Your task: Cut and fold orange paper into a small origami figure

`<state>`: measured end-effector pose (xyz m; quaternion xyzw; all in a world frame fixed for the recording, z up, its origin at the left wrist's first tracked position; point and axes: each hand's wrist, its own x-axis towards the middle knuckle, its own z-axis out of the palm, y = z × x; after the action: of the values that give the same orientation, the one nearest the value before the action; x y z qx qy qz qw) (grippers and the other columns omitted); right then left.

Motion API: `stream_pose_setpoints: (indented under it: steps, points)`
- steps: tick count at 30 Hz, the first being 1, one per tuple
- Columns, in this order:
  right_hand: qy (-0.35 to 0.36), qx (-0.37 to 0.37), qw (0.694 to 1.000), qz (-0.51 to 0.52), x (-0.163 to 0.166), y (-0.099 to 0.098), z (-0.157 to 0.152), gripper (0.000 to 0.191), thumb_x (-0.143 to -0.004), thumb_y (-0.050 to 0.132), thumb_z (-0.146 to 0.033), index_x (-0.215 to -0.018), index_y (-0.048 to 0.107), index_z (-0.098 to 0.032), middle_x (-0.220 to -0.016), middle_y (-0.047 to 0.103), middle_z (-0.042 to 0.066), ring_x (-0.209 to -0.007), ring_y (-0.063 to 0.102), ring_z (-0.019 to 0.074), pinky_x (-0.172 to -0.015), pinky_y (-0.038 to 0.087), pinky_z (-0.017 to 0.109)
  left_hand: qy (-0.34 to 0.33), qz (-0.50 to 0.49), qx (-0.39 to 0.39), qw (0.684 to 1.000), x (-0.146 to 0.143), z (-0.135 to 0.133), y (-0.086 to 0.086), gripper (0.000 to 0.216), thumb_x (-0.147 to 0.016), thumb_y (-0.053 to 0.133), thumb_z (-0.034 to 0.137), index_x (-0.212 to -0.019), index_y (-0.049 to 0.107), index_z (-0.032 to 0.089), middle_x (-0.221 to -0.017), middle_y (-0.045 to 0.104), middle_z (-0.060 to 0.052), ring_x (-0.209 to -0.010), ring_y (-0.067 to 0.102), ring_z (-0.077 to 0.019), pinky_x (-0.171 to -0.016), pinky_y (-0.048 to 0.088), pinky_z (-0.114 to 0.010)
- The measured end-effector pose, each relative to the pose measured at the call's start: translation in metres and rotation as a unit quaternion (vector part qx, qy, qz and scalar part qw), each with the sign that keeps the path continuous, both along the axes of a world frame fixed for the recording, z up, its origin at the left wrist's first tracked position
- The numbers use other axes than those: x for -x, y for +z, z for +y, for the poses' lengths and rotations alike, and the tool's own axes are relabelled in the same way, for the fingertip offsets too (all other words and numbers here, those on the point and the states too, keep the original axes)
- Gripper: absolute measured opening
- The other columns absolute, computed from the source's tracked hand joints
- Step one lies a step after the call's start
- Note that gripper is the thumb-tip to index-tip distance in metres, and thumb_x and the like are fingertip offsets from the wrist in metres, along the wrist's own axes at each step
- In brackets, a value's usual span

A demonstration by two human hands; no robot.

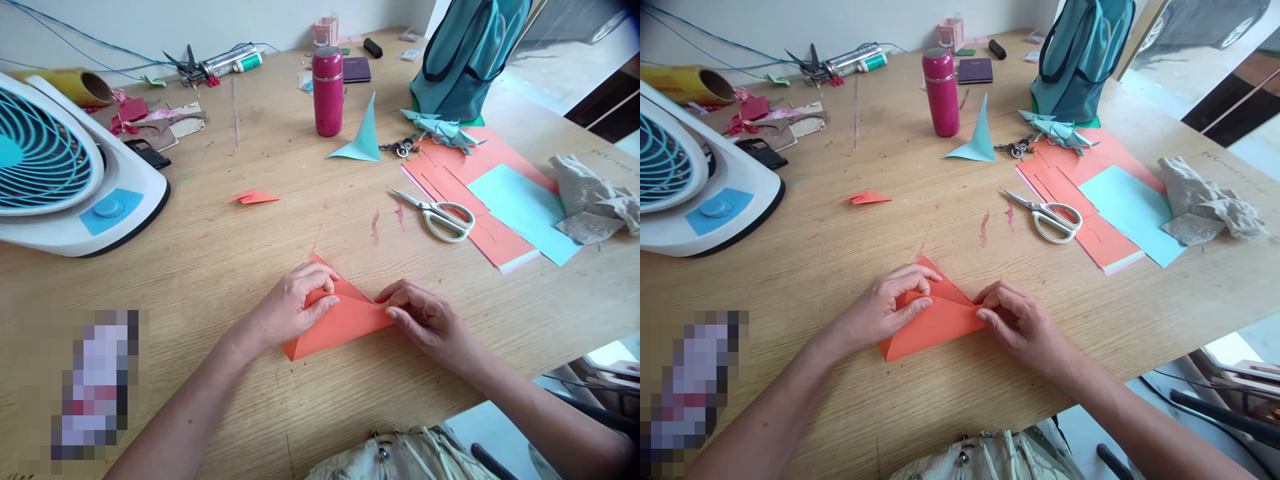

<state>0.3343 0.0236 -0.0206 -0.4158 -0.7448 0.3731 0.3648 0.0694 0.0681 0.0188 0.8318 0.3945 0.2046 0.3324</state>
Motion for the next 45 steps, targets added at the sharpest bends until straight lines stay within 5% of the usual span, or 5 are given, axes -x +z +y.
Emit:
stream_pose_setpoints:
  steps: [15, 32, 38, 41, 45]
  points:
    - [0.189, -0.055, 0.977, -0.075, 0.000, 0.007, -0.001, 0.014, -0.092, 0.063, -0.017, -0.105, 0.062, -0.020, -0.116, 0.061, 0.010, -0.104, 0.054, 0.0217, -0.089, 0.047, 0.039, -0.089, 0.006, 0.160, 0.983, 0.017, -0.012, 0.035, 0.007, -0.092, 0.060, 0.019, -0.086, 0.061, 0.020, -0.086, 0.065, 0.002, -0.078, 0.058, -0.0112, -0.072, 0.044, -0.022]
    - [0.045, -0.017, 0.998, -0.031, -0.001, -0.005, -0.001, 0.031, -0.083, 0.055, 0.003, -0.099, 0.064, -0.021, -0.106, 0.061, 0.006, -0.093, 0.062, 0.0162, -0.077, 0.050, 0.029, 0.028, 0.011, 0.175, 0.984, 0.012, -0.016, 0.034, 0.013, -0.094, 0.056, 0.027, -0.083, 0.057, 0.021, -0.078, 0.058, 0.004, -0.070, 0.053, -0.0103, -0.063, 0.041, -0.023]
    - [0.148, 0.037, 0.988, 0.031, 0.000, 0.003, 0.001, 0.011, -0.090, 0.068, -0.015, -0.099, 0.063, -0.019, -0.110, 0.063, 0.007, -0.098, 0.062, 0.0159, -0.083, 0.050, 0.029, -0.034, -0.013, 0.113, 0.993, 0.005, -0.001, 0.020, 0.011, -0.094, 0.056, 0.024, -0.084, 0.056, 0.021, -0.118, 0.066, -0.004, -0.111, 0.062, -0.0175, -0.097, 0.046, -0.030]
    - [0.198, 0.050, 0.977, 0.056, -0.001, 0.005, 0.002, 0.009, -0.088, 0.072, -0.020, -0.089, 0.063, -0.018, -0.108, 0.062, 0.007, -0.095, 0.060, 0.0156, -0.084, 0.049, 0.029, -0.109, 0.011, 0.091, 0.990, -0.003, 0.009, 0.014, 0.011, -0.094, 0.057, 0.023, -0.083, 0.056, 0.020, -0.141, 0.057, -0.009, -0.144, 0.040, -0.0246, -0.116, 0.032, -0.042]
    - [0.224, 0.048, 0.970, 0.081, -0.002, 0.008, 0.001, 0.010, -0.087, 0.073, -0.021, -0.088, 0.063, -0.017, -0.104, 0.062, 0.007, -0.092, 0.060, 0.0157, -0.082, 0.049, 0.030, -0.166, 0.065, 0.066, 0.982, -0.008, 0.017, 0.012, 0.010, -0.093, 0.056, 0.023, -0.084, 0.056, 0.021, -0.139, 0.060, -0.006, -0.147, 0.034, -0.0264, -0.122, 0.011, -0.055]
